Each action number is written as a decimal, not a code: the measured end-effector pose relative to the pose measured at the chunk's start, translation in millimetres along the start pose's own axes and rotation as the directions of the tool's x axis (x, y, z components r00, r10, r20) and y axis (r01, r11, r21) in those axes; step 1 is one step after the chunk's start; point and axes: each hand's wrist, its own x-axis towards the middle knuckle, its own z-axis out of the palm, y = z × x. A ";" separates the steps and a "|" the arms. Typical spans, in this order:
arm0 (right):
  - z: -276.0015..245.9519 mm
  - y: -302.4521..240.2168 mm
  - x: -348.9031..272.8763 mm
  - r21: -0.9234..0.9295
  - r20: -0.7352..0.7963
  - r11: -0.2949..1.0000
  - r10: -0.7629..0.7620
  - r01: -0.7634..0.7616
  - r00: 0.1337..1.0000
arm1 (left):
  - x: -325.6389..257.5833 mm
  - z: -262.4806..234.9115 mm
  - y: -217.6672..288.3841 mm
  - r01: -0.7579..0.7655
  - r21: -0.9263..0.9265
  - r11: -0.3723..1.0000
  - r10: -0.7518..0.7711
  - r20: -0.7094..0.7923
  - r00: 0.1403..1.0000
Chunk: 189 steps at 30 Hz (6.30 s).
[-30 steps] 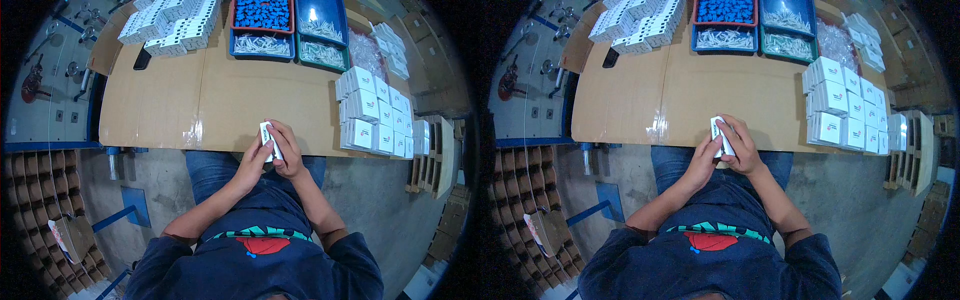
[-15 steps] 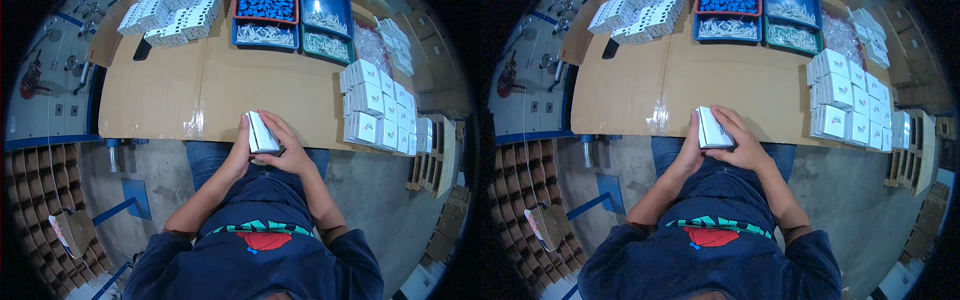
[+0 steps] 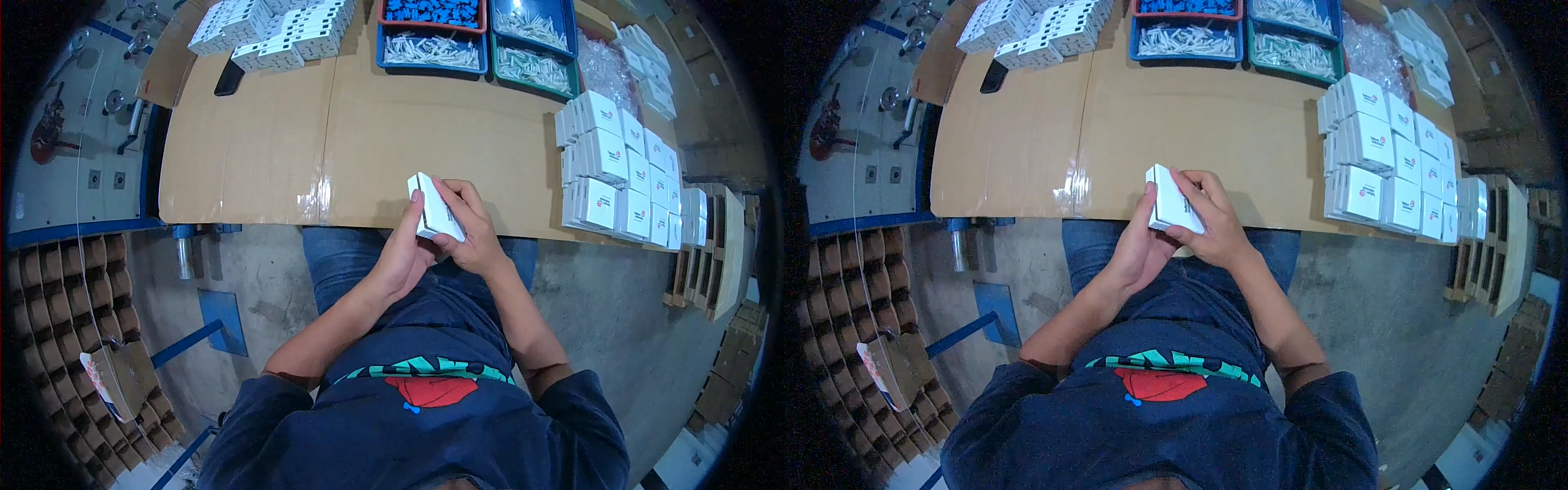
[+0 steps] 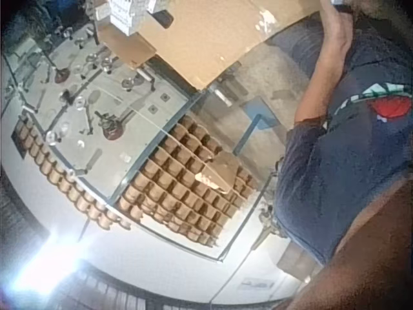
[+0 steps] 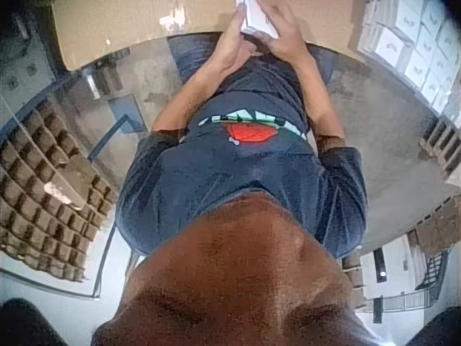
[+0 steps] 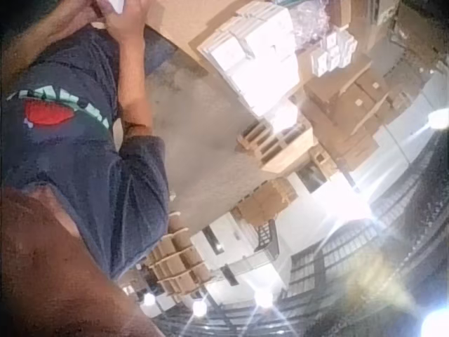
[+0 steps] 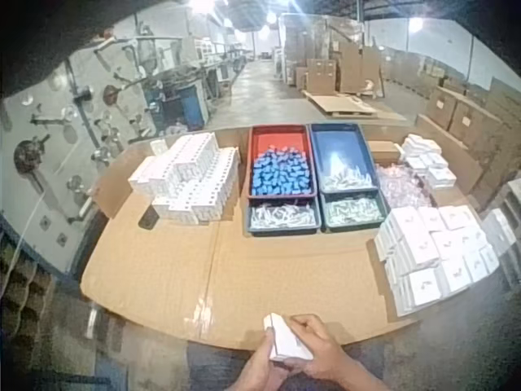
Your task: Assembling and packaging small plastic components into white boxes at a workstation.
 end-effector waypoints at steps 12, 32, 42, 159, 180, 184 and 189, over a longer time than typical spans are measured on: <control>0.5 -1.3 -1.0 0.018 -0.032 1.000 -0.017 0.018 0.999 | 3.6 1.2 -5.5 -0.030 -0.017 0.999 0.030 0.014 0.999; -5.8 -3.0 4.6 0.525 -0.001 0.798 0.347 -0.294 0.938 | 10.5 -25.8 -7.8 -0.477 0.522 0.707 0.491 0.123 0.862; -11.1 -19.7 10.6 0.483 0.278 0.718 0.417 -0.501 0.865 | 12.6 -38.4 5.7 -0.584 0.802 0.128 0.500 0.456 0.737; 17.0 14.8 -4.0 0.092 0.112 0.975 0.190 -0.200 0.975 | 34.7 -59.5 1.1 0.181 0.118 0.976 -0.180 -0.023 0.983; 20.3 24.4 6.7 0.751 -0.086 0.549 0.633 -0.367 0.769 | 43.9 -71.1 -6.0 -0.301 0.457 0.837 0.448 -0.256 0.857; 25.8 57.5 -4.5 0.732 0.000 0.505 0.671 -0.457 0.742 | 47.6 -83.9 0.1 -0.299 0.490 0.819 0.439 -0.198 0.876; 29.2 55.4 -3.0 0.789 0.251 0.256 0.695 -0.558 0.674 | 50.8 -104.6 -4.0 -0.280 0.636 0.719 0.385 -0.028 0.923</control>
